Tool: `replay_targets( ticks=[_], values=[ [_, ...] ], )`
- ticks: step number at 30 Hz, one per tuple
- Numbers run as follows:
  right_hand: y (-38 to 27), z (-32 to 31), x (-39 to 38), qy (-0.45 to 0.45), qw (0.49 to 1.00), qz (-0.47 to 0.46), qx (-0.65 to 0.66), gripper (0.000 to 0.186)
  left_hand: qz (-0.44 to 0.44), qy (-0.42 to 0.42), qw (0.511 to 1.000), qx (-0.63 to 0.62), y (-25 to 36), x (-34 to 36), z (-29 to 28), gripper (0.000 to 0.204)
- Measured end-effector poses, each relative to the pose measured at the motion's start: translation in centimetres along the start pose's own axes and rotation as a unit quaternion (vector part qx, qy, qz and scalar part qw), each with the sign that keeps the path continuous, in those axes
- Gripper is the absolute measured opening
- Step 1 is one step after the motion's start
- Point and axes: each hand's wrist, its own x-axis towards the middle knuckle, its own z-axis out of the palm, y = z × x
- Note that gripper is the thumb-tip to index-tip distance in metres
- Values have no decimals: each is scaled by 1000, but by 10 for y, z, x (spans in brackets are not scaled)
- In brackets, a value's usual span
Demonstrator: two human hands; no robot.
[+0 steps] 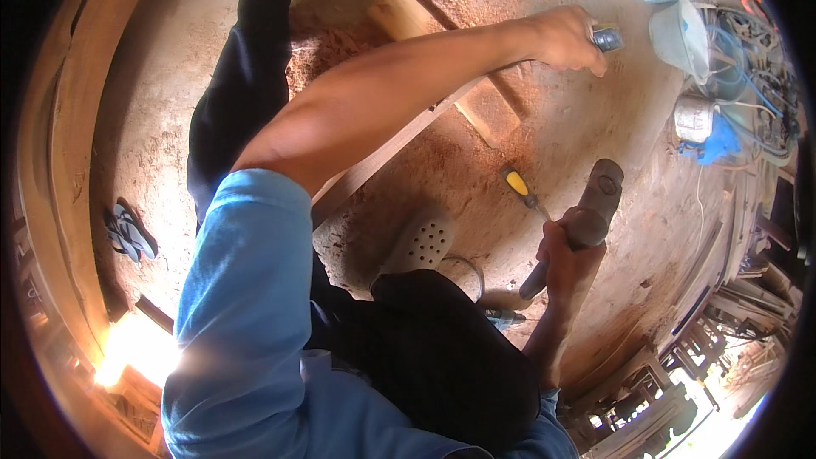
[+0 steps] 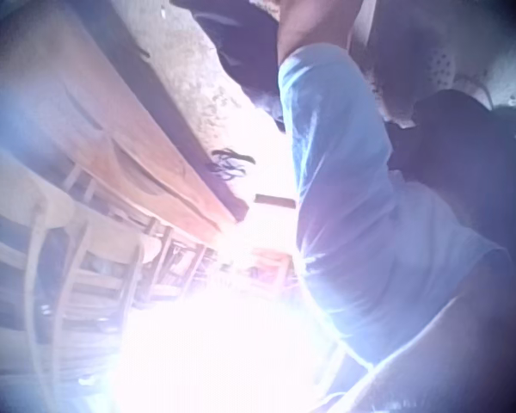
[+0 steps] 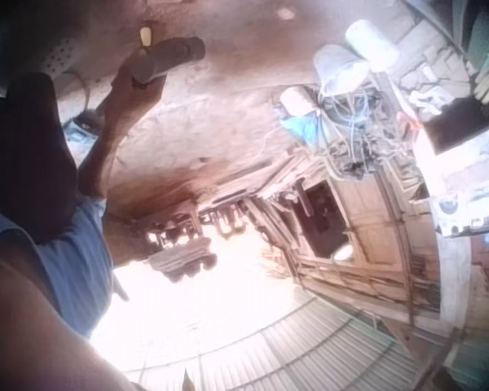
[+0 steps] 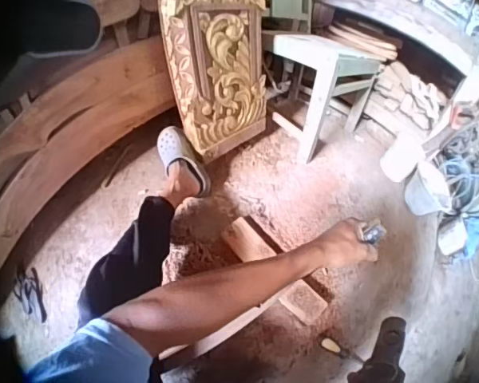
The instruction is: The person sits on the floor and uses a chisel and hammer to carve a groove into a piece of wood. They repeatedly strike the chisel to remove wood shavings and occasionally scrape the groove with a chisel.
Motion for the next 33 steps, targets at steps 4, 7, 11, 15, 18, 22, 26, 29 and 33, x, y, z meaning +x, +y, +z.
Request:
replay_targets(
  ticks=[4,7,11,15,18,22,26,29,33],
  values=[
    [-3,3,-3,-3,1000,-4,-8,13,28,22,999,24,15,-24,0,27],
    [-10,9,-8,-5,1000,-4,-11,11,59,28,997,35,18,-33,1,30],
    [-17,18,-17,-9,1000,-3,-7,9,88,46,994,34,11,-42,5,30],
    [-20,20,-24,-10,1000,-14,-24,11,115,67,991,28,5,-54,4,28],
    [-27,17,-23,12,999,-23,-24,16,130,85,988,-7,3,-64,3,28],
    [-47,11,-14,60,993,-99,15,24,119,41,992,12,2,-72,2,28],
    [-81,-2,-6,44,957,-284,37,17,137,13,991,6,1,-80,-1,28],
    [-109,-11,-3,45,929,-352,103,19,143,27,989,-9,1,-86,-2,28],
    [-137,-6,-3,34,914,-388,116,13,146,30,989,-20,-3,-90,-4,29]
  ],
)
